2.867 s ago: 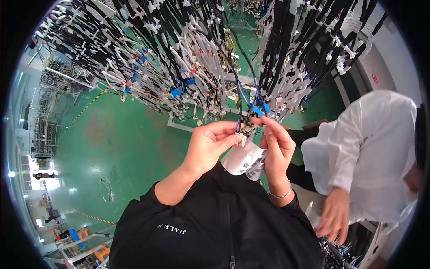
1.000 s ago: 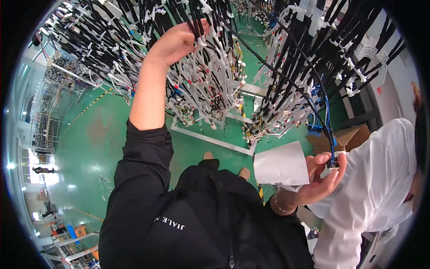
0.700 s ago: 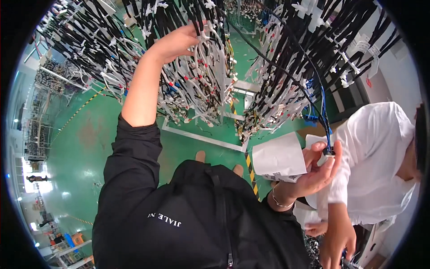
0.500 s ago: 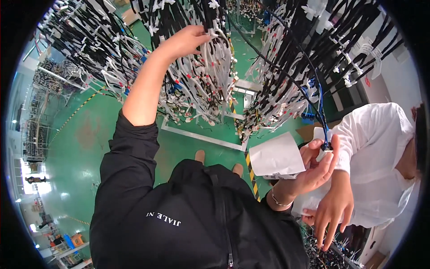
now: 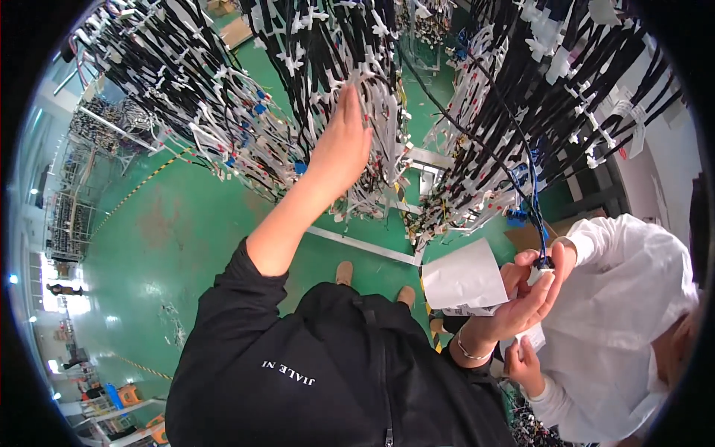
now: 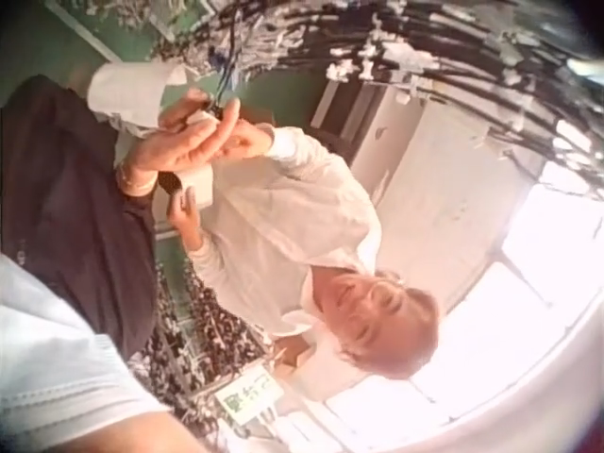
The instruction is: Attaching QR code labels to the ends of electrical wire harnesses on a factory rack.
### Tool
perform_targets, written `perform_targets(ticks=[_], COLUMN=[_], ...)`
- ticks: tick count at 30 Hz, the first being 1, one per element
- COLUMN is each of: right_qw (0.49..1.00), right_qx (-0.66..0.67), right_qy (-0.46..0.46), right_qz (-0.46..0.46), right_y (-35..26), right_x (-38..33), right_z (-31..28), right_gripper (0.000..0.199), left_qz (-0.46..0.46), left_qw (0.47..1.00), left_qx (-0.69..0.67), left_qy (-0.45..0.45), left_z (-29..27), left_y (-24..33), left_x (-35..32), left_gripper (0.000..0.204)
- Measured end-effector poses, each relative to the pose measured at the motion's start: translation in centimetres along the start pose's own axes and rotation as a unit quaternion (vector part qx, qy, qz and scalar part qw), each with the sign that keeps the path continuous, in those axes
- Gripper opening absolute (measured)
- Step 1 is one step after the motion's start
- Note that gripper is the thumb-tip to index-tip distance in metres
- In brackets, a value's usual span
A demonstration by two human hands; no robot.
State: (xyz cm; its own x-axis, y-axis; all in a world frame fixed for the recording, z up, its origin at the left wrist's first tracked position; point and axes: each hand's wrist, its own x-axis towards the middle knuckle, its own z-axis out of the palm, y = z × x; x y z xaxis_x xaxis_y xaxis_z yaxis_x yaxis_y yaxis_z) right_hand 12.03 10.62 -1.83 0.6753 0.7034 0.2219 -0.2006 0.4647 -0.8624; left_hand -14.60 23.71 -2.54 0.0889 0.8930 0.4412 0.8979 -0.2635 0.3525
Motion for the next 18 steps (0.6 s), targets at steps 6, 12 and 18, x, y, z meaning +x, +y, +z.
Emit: perform_targets(ticks=[6, 12, 18], right_qw=[0.998, 0.996, 0.995], right_qx=[0.044, 0.072, 0.057], right_qy=[-0.019, -0.050, -0.085], right_qz=[0.031, 0.023, -0.001], right_y=[-0.7, 0.3, 0.1], right_x=[-0.5, -0.1, 0.3], right_z=[0.8, -0.2, -0.9], right_gripper=[0.042, 0.041, 0.043], left_qz=[0.092, -0.138, -0.165], left_qw=[0.896, 0.926, 0.931], left_qx=[0.178, -0.049, -0.251], left_qy=[0.396, 0.347, 0.206], left_z=[-1.0, -4.2, -6.4], left_y=[1.3, -0.2, -3.1], left_x=[-1.0, 1.8, -0.3], left_gripper=[0.072, 0.044, 0.021])
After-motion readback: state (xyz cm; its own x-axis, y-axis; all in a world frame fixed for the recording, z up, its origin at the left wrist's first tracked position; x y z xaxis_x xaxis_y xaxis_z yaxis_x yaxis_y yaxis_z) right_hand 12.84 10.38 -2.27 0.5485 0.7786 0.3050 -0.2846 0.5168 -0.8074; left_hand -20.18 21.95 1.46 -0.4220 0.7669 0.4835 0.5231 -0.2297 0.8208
